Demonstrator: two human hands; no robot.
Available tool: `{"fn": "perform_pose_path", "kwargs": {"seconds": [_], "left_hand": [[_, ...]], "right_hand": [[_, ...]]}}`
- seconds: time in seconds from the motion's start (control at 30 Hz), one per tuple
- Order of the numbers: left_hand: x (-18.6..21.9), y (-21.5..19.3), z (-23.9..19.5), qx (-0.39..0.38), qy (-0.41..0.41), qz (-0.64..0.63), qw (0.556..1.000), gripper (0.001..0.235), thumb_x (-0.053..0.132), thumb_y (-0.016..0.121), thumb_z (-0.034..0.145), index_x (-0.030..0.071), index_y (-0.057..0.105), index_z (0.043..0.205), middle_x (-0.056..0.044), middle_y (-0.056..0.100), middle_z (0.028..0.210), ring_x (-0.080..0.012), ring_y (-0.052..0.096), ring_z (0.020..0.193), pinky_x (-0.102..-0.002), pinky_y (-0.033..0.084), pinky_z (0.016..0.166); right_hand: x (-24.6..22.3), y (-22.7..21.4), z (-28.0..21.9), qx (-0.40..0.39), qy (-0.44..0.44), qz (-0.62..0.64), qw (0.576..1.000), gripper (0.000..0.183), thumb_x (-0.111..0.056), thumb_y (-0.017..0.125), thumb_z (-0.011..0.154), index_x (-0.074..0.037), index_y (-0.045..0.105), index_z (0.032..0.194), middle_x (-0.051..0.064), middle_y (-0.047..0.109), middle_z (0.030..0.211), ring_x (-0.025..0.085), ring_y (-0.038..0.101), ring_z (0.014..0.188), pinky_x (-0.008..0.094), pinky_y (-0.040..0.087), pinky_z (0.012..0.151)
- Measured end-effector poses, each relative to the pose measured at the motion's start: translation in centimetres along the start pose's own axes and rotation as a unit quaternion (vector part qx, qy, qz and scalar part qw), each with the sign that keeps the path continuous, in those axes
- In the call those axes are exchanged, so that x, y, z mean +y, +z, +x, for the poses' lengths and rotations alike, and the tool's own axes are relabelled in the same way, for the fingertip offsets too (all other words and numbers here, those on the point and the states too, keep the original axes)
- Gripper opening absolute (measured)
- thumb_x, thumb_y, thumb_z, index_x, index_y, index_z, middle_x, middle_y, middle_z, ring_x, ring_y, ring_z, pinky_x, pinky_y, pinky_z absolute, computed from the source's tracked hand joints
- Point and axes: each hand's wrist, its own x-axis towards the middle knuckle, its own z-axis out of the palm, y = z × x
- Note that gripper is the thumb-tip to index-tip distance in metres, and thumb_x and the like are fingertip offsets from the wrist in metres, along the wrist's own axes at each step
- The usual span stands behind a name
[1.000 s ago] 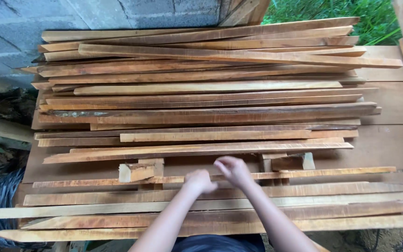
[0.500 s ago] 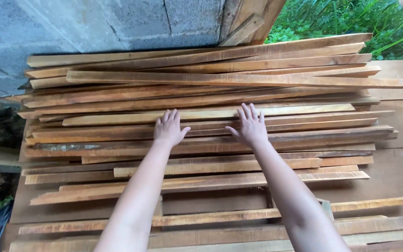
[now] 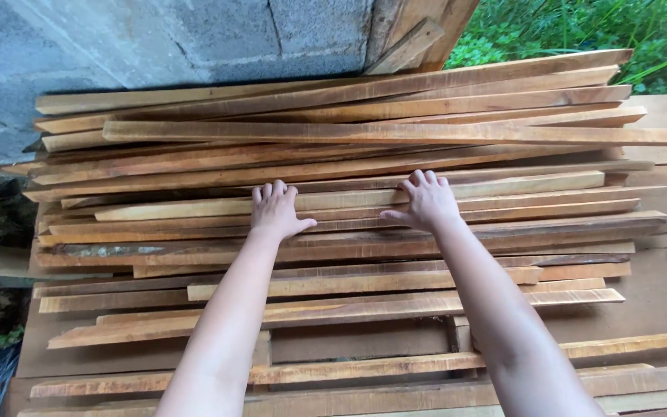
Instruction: The person arranges and stacks long wooden planks on a wooden workbench. They use both hands to align the planks and organize them into a neat pile, occasionally shifting the stack to ensure stability.
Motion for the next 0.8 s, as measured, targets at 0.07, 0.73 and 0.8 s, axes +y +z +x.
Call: {"fn": "perform_pose_path", "kwargs": {"seconds": [0.07, 0.73, 0.8], "left_hand": [[-0.6, 1.7, 0.9, 0.013, -0.003, -0.029, 0.999, 0.09, 0.066, 0.08, 0.075, 0.015, 0.049, 0.142, -0.01, 0.05, 0.145, -0.0279, 0.043, 0.14, -0.048, 0.028, 0.123], [0.2, 6.3, 0.8, -0.05, -0.006, -0.056, 0.997, 0.104, 0.07, 0.062, 0.086, 0.003, 0.031, 0.16, -0.015, 0.043, 0.157, -0.0332, 0.034, 0.147, -0.051, 0.02, 0.124], [0.6, 5.0, -1.3, -0.019, -0.033, -0.113, 0.993, 0.099, 0.073, 0.063, 0.084, 0.009, 0.031, 0.154, -0.011, 0.037, 0.157, -0.0306, 0.029, 0.148, -0.055, 0.015, 0.122]], "right_hand": [[0.0, 1.8, 0.6, 0.0, 0.004, 0.019, 1.0, 0.093, -0.086, 0.057, 0.079, -0.012, 0.056, 0.136, 0.014, 0.057, 0.13, 0.031, 0.052, 0.128, 0.045, 0.043, 0.108], [-1.5, 2.6, -1.5, -0.069, 0.043, 0.077, 0.994, 0.111, -0.095, 0.046, 0.083, -0.003, 0.052, 0.144, 0.019, 0.056, 0.143, 0.033, 0.05, 0.137, 0.048, 0.04, 0.114], [-2.6, -0.3, -2.7, -0.053, 0.039, 0.047, 0.997, 0.105, -0.09, 0.054, 0.078, -0.009, 0.05, 0.143, 0.014, 0.053, 0.143, 0.032, 0.047, 0.137, 0.048, 0.038, 0.113]]}}
